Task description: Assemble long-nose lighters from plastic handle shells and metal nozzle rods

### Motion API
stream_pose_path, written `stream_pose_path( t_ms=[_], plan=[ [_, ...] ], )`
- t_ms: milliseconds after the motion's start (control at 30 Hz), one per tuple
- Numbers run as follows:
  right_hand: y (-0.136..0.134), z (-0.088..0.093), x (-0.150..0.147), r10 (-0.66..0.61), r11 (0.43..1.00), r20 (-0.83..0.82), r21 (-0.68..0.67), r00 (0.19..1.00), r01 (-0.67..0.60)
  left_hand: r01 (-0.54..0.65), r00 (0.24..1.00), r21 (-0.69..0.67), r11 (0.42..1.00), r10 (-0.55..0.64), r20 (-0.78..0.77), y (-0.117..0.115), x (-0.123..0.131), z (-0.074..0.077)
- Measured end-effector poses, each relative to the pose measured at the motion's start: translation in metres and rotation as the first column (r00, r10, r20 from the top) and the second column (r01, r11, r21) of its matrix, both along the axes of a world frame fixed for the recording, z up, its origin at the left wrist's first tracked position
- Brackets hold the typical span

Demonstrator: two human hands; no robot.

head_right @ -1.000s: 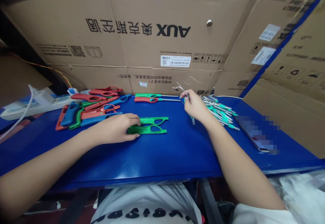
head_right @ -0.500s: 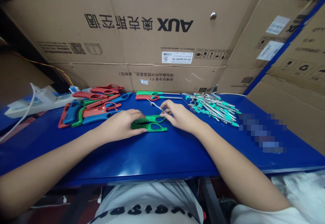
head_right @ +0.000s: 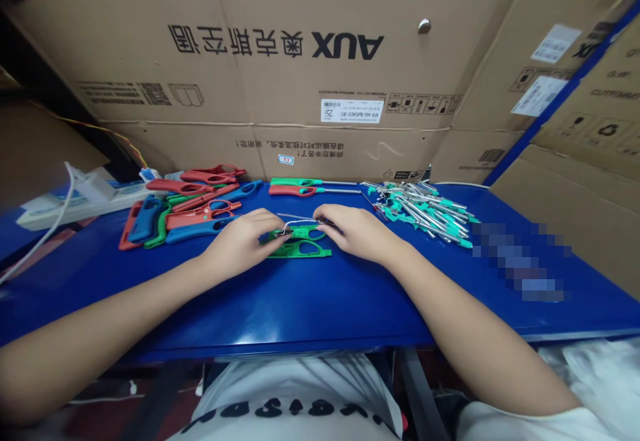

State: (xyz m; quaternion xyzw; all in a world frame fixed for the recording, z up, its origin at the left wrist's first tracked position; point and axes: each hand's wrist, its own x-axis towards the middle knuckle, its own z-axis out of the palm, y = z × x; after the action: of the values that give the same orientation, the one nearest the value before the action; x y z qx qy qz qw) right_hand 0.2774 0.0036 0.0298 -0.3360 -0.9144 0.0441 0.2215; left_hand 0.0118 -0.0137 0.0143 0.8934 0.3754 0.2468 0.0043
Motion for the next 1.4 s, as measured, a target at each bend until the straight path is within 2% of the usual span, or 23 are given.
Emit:
stream_pose_path(
  t_ms=[200,400,500,600,733,800,967,1167,1400],
  plan=[
    [-0.001,0.005,0.003,-0.014,1.000,0.108,0.001,0.994,0.014,-0.025,0.997,0.099,0.995,0.018,0.071,-0.006,0.001,0.002],
    [-0.005,0.010,0.002,0.101,0.979,0.128,-0.187,0.987,-0.076,-0.100,0.994,0.095,0.990,0.095,0.054,-0.009,0.001,0.010],
    [-0.006,0.011,0.001,0.160,0.956,0.054,-0.257,0.986,-0.142,-0.132,0.990,-0.013,0.991,0.133,0.055,-0.008,0.000,0.014],
    [-0.006,0.013,0.002,0.154,0.929,-0.018,-0.338,0.988,-0.151,-0.120,0.983,-0.184,0.976,0.142,0.114,-0.004,-0.001,0.015],
    [-0.005,0.016,0.006,0.090,0.912,-0.069,-0.396,0.994,-0.110,0.007,0.956,-0.454,0.891,0.127,0.264,0.003,-0.001,0.013],
    [-0.004,0.016,0.008,0.082,0.918,-0.068,-0.384,0.994,-0.102,0.051,0.951,-0.535,0.844,0.123,0.285,0.006,-0.002,0.011],
    [0.002,0.014,0.011,0.140,0.923,-0.066,-0.352,0.988,-0.155,0.067,0.964,-0.592,0.803,0.102,0.246,0.010,-0.004,0.005],
    [0.006,0.012,0.012,0.188,0.885,0.010,-0.434,0.982,-0.165,0.095,0.970,-0.662,0.743,0.080,0.228,0.009,-0.004,0.008],
    [0.005,0.012,0.012,0.081,0.863,0.014,-0.501,0.997,-0.063,0.094,0.971,-0.689,0.719,0.086,0.222,0.010,-0.005,0.007]
  ],
)
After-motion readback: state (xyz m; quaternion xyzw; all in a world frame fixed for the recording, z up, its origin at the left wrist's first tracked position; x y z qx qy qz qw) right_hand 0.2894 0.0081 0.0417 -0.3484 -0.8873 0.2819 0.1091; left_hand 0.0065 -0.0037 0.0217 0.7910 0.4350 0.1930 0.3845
